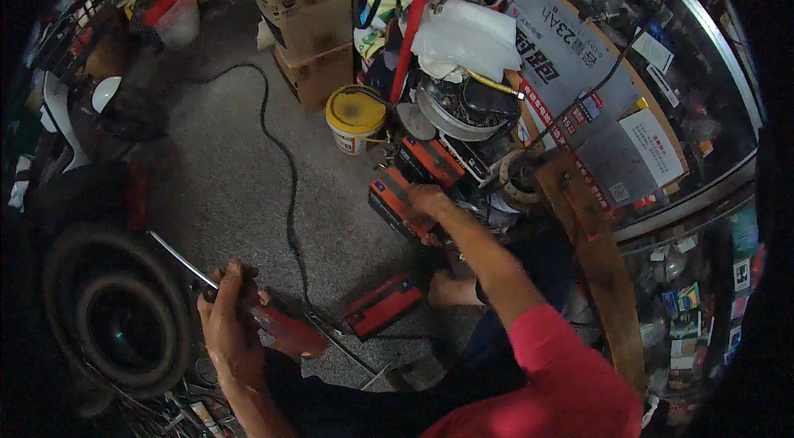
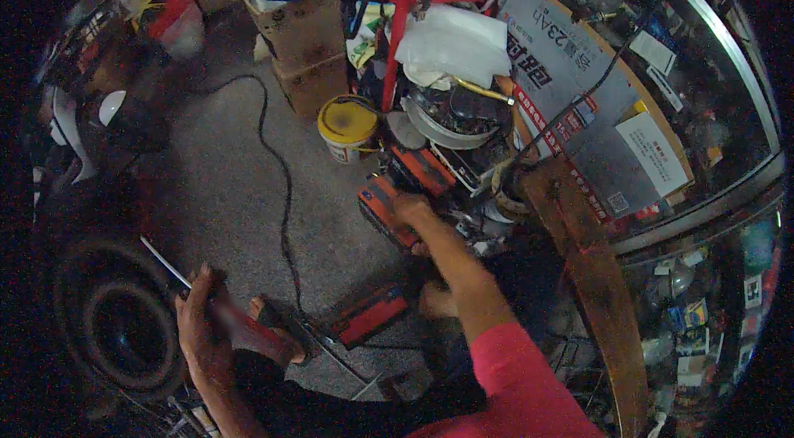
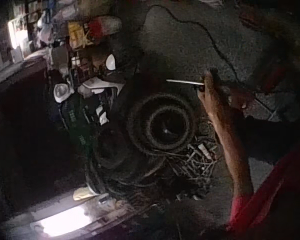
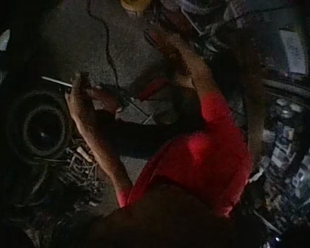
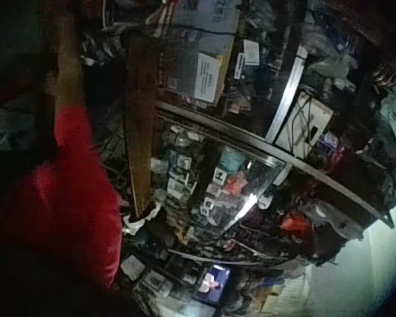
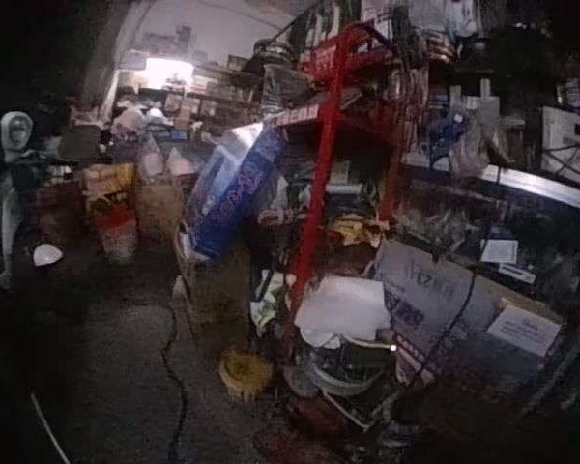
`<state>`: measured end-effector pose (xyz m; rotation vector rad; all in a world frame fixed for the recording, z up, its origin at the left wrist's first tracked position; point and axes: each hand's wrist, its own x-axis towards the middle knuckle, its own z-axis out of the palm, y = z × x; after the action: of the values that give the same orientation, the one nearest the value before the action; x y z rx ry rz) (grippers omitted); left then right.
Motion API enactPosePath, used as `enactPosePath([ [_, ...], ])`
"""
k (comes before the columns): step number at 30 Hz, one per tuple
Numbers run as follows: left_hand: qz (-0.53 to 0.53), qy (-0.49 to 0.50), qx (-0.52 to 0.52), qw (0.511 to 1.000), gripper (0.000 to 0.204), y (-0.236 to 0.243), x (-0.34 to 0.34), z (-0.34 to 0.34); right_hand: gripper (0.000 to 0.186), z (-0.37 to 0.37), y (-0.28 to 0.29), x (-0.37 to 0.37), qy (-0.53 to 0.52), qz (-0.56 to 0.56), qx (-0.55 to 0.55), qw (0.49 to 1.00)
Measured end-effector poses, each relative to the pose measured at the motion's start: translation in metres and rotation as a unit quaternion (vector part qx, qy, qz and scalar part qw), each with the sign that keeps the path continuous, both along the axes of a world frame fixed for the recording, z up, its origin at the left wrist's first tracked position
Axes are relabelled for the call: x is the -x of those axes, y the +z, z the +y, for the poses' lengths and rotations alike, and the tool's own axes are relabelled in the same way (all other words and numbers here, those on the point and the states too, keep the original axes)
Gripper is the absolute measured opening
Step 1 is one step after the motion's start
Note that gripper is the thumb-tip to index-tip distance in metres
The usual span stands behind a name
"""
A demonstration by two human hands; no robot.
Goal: The person sits on the floor and uses a screwdriver to unscrew and remove the casing of a red and black battery pack. They manipulate the internal components and wires, then reassemble the casing and tighten the screws.
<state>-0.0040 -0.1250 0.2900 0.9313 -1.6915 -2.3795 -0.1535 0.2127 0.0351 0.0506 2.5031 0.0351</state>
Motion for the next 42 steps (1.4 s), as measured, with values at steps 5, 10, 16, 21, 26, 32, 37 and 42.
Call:
enactPosePath([
  [5, 0.044, -0.042, 0.033, 0.998, 0.019, -0.012, 0.0, -0.021, 0.049, 0.037, 0.069, 0.011, 0.222, -0.033, -0.103, 0.969],
  [10, 0.047, -0.021, 0.039, 0.998, 0.019, -0.016, -0.005, -0.024, 0.035, 0.065, 0.117, -0.035, 0.218, 0.067, -0.032, 0.973],
  [16, 0.05, -0.062, 0.053, 0.995, 0.015, -0.003, -0.014, -0.018, 0.028, 0.131, 0.125, -0.122, 0.222, 0.214, -0.08, 0.948],
  [21, 0.045, -0.074, 0.048, 0.995, 0.018, -0.005, -0.009, 0.0, 0.028, 0.179, 0.1, -0.162, 0.282, 0.357, 0.051, 0.889],
  [26, 0.051, -0.089, 0.027, 0.994, 0.02, -0.005, 0.001, 0.028, 0.024, 0.155, 0.124, -0.168, 0.3, 0.372, -0.017, 0.878],
  [32, -0.026, -0.022, 0.11, 0.993, 0.018, 0.005, 0.0, 0.05, 0.031, 0.162, 0.112, -0.177, 0.247, 0.341, -0.042, 0.906],
  [37, 0.002, -0.044, 0.107, 0.993, 0.017, -0.018, -0.01, 0.007, 0.023, 0.145, 0.114, -0.179, 0.151, 0.359, 0.053, 0.919],
  [42, 0.02, -0.054, 0.122, 0.991, 0.017, -0.012, -0.01, -0.005, 0.025, 0.136, 0.158, -0.183, 0.193, 0.356, 0.068, 0.912],
])
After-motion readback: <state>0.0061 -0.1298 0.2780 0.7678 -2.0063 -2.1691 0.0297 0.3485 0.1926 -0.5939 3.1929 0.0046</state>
